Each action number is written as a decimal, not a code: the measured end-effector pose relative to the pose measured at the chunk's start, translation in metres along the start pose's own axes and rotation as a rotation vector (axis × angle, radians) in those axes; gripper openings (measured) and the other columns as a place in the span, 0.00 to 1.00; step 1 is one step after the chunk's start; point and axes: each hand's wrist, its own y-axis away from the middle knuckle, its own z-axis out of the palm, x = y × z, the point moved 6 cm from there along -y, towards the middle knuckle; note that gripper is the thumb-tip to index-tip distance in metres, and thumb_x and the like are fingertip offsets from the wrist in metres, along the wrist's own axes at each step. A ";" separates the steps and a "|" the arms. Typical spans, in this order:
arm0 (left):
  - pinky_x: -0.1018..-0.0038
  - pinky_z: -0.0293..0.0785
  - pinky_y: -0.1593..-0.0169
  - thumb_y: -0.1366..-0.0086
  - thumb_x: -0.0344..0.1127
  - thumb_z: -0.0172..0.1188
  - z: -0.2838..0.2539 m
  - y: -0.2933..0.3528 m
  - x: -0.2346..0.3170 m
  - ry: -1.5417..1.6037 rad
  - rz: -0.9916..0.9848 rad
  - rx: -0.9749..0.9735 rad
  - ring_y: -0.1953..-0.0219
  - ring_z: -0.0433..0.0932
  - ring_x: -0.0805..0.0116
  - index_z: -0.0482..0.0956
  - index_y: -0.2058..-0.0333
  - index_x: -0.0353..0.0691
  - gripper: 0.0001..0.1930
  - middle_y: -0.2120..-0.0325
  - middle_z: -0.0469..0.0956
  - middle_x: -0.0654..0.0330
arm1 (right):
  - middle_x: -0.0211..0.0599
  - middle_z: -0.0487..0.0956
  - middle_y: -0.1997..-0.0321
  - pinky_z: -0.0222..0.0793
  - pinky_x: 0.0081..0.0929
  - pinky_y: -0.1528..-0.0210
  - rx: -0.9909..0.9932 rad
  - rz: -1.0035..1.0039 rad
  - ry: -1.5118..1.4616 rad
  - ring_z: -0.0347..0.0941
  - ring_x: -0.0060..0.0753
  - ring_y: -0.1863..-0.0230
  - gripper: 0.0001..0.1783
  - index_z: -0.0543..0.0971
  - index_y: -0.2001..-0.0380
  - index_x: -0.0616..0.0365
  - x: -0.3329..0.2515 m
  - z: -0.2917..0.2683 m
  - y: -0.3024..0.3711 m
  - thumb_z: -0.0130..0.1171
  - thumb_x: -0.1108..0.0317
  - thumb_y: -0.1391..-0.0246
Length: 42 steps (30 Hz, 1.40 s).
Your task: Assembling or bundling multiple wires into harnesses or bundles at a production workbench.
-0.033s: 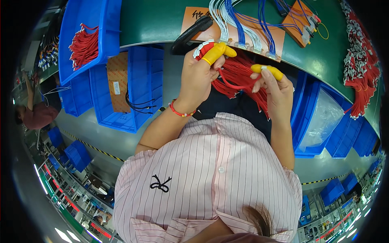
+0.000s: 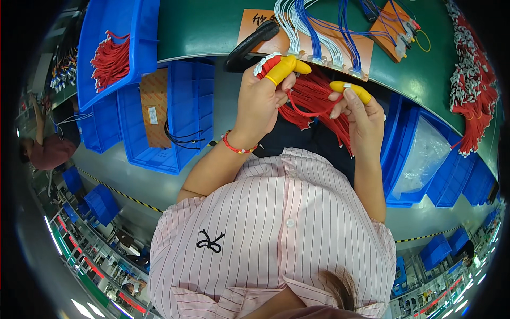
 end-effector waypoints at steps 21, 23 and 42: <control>0.84 0.49 0.83 0.30 0.31 0.42 -0.012 0.007 0.004 0.012 -0.108 -0.080 0.87 0.55 0.84 0.74 0.57 0.27 0.14 0.71 0.77 0.59 | 0.48 0.80 0.67 0.72 0.22 0.69 0.141 -0.018 -0.113 0.74 0.27 0.77 0.13 0.78 0.61 0.69 -0.005 -0.004 -0.007 0.55 0.68 0.39; 0.83 0.49 0.83 0.30 0.30 0.43 -0.012 0.007 0.003 0.010 -0.111 -0.063 0.87 0.55 0.84 0.74 0.58 0.27 0.14 0.72 0.77 0.59 | 0.48 0.81 0.68 0.72 0.22 0.70 0.130 0.011 -0.176 0.74 0.27 0.78 0.12 0.78 0.61 0.69 -0.003 -0.003 -0.007 0.55 0.68 0.39; 0.85 0.50 0.83 0.29 0.31 0.41 -0.011 0.007 -0.001 0.032 -0.090 -0.089 0.87 0.54 0.85 0.73 0.57 0.26 0.15 0.71 0.76 0.58 | 0.40 0.81 0.66 0.66 0.18 0.71 0.056 0.158 -0.332 0.67 0.19 0.79 0.17 0.78 0.58 0.68 -0.003 0.001 -0.009 0.50 0.63 0.36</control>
